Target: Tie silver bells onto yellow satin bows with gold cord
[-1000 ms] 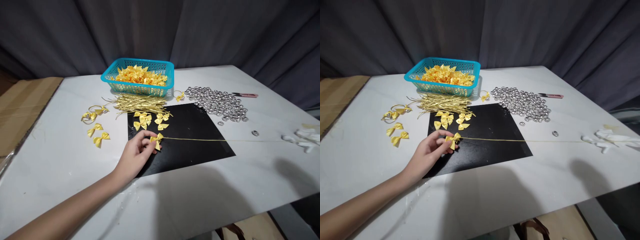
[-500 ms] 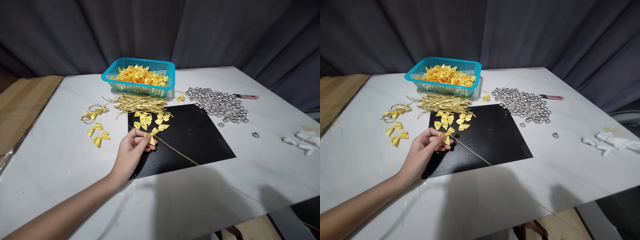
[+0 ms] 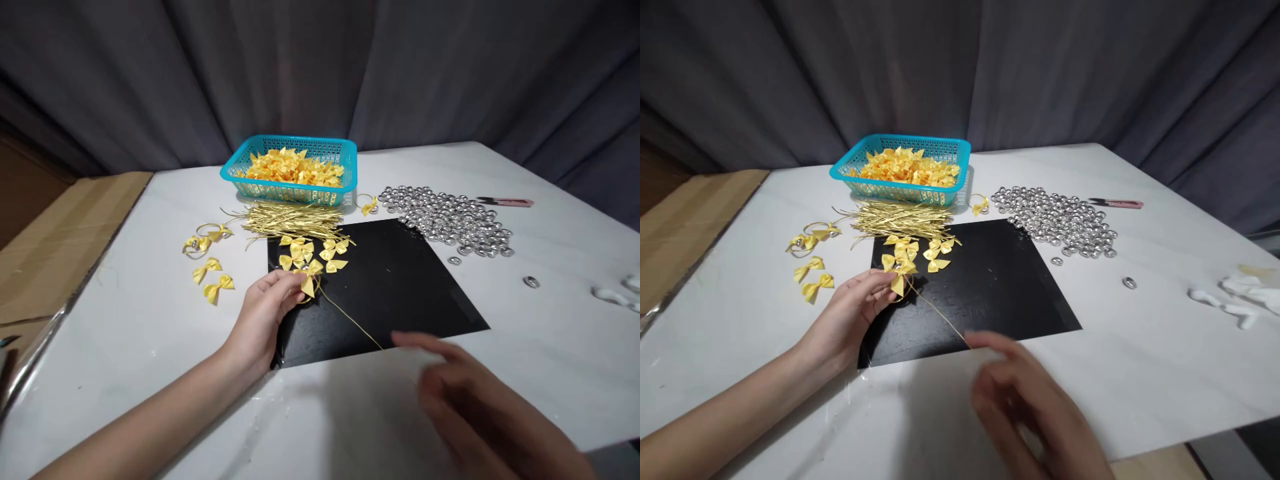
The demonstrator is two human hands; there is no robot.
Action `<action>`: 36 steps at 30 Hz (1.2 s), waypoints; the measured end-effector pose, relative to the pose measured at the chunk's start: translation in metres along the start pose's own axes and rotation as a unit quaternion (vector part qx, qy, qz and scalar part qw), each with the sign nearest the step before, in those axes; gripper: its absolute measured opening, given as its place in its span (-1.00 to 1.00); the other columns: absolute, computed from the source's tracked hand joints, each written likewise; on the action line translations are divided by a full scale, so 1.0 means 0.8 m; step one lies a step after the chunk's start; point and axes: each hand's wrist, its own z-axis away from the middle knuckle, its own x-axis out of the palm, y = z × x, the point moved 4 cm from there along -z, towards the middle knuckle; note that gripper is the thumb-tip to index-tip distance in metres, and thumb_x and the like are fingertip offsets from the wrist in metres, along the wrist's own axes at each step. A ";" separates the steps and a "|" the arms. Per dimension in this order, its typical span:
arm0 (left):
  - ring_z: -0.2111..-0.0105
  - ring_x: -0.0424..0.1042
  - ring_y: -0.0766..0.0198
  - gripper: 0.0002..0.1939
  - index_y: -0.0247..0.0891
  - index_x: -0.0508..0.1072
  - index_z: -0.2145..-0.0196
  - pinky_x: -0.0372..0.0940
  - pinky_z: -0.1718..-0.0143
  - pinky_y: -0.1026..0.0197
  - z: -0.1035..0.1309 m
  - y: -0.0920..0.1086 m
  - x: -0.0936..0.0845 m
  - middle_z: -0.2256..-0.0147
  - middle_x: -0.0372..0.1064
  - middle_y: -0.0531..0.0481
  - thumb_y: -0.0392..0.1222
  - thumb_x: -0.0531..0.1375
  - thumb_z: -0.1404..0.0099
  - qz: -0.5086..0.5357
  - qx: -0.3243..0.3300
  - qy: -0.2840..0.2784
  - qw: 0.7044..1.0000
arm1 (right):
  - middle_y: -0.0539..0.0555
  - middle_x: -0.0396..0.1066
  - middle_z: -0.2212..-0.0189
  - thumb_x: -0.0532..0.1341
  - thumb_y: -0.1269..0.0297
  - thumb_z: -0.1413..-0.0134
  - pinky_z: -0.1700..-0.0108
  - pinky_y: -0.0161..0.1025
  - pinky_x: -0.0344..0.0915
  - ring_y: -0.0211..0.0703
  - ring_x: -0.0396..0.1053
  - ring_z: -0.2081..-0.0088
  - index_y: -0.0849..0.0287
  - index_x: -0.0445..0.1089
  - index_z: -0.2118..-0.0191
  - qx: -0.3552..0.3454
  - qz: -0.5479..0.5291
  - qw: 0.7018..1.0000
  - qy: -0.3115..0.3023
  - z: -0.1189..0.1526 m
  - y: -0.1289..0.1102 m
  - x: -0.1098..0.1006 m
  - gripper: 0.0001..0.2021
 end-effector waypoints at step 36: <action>0.49 0.42 0.45 -0.81 -0.25 0.43 0.59 0.29 0.41 0.48 0.035 0.002 0.017 0.57 0.46 0.12 -0.24 0.39 0.01 -0.015 -0.087 -0.082 0.993 | -0.07 0.37 0.35 0.09 0.43 -0.21 0.50 -0.48 0.13 -0.46 0.13 0.54 0.16 0.34 0.31 -0.163 -0.006 0.987 -0.009 -0.059 -0.063 0.055 -0.89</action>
